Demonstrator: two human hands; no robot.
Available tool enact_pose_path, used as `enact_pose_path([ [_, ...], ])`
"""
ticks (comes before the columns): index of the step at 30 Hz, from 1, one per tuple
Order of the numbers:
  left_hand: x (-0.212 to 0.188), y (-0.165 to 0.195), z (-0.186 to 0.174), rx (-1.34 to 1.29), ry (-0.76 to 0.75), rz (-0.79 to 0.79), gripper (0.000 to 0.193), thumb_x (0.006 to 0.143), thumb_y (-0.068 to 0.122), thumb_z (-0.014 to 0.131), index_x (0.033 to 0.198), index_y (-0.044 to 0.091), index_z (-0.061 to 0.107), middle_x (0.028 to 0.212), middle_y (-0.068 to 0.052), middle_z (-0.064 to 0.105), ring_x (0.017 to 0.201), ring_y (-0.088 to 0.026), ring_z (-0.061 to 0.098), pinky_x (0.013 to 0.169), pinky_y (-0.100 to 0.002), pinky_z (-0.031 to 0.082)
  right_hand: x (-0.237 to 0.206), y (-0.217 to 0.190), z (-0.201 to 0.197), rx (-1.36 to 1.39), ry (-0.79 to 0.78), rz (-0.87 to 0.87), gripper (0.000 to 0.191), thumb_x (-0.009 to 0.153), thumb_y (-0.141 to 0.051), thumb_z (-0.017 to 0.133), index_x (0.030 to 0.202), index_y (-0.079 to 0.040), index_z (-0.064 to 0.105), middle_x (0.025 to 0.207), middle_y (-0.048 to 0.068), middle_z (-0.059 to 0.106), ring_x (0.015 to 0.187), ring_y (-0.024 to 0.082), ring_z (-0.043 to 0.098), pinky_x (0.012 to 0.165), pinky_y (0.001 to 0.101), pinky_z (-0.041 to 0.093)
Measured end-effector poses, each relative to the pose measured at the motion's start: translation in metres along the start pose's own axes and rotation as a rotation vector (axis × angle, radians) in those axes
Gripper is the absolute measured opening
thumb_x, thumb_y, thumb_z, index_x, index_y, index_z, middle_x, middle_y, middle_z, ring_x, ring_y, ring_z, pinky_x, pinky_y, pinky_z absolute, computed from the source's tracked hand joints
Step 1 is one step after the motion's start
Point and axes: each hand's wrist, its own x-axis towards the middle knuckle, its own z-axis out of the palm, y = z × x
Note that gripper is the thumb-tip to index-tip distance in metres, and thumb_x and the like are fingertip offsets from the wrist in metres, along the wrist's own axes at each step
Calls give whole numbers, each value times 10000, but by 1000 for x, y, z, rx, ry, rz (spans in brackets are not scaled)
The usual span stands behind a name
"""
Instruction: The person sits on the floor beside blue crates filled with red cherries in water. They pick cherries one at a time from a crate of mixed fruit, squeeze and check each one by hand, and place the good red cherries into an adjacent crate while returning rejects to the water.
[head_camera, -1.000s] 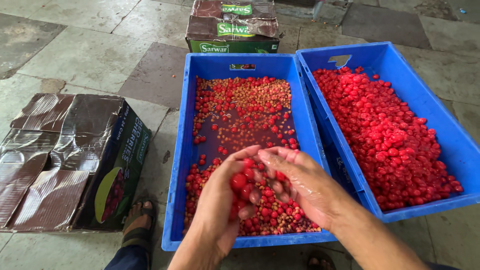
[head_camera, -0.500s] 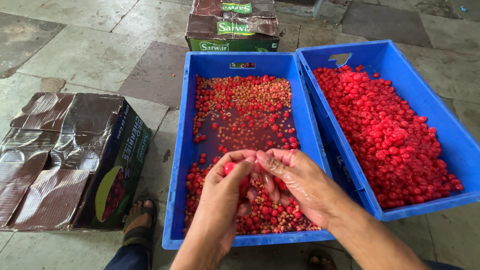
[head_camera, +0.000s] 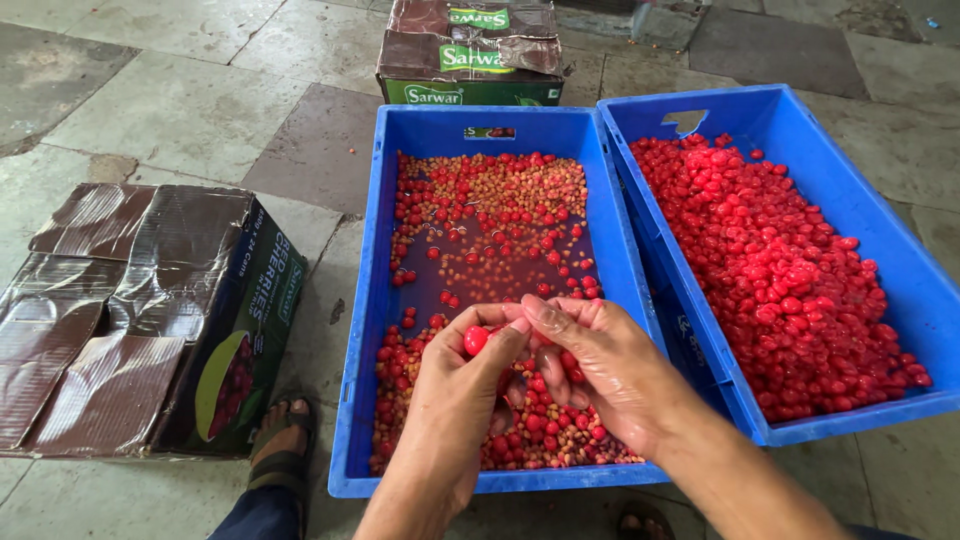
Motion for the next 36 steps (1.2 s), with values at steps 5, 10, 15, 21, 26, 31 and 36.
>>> enact_pose_path([
  [5,2,4,-1,84,124,38,187,917,187,621,1054,75,682,742,12,633,532,-56,495,404,-226,333,-3,-9,-3,150,-19,29,207,895,-284,634,957,-96,692,797,6,692,652,116,630,539,267,461],
  [10,-2,8,1,-22,73,-63,285,967,388,545,1138,186,650,738,-3,601,525,-71,506,403,-219,315,0,-9,3,-87,-61,-24,261,944,-302,662,1061,-75,714,822,-29,666,670,65,565,583,236,463],
  [15,-5,8,3,-17,-12,-78,369,963,428,528,1139,142,680,751,20,618,500,-66,477,367,-213,272,1,-4,8,-341,6,-29,252,925,-297,683,1066,-93,727,757,-36,616,600,70,477,511,235,369],
  [21,0,4,2,-12,4,7,231,922,246,650,1113,119,677,720,6,642,505,-54,500,383,-211,309,-2,-7,7,-55,98,44,314,972,-391,583,927,-84,632,712,12,596,579,132,568,481,282,422],
  [26,1,3,0,-10,61,85,192,932,223,656,1052,76,688,689,19,628,498,-41,493,381,-202,301,-3,-13,4,57,-23,16,177,920,-244,623,1032,-115,665,813,19,648,694,131,625,595,284,482],
  [31,-1,4,2,17,30,66,187,937,240,654,1032,81,680,688,8,653,498,-48,497,385,-204,293,-4,-10,5,45,-12,43,223,964,-310,618,986,-89,639,794,9,616,681,129,611,587,282,477],
  [36,-2,4,2,42,36,34,191,940,249,626,1020,83,676,700,10,690,525,-40,501,405,-203,304,-3,-5,1,-30,-14,34,242,962,-319,637,960,-78,640,736,5,572,628,124,587,535,281,459],
])
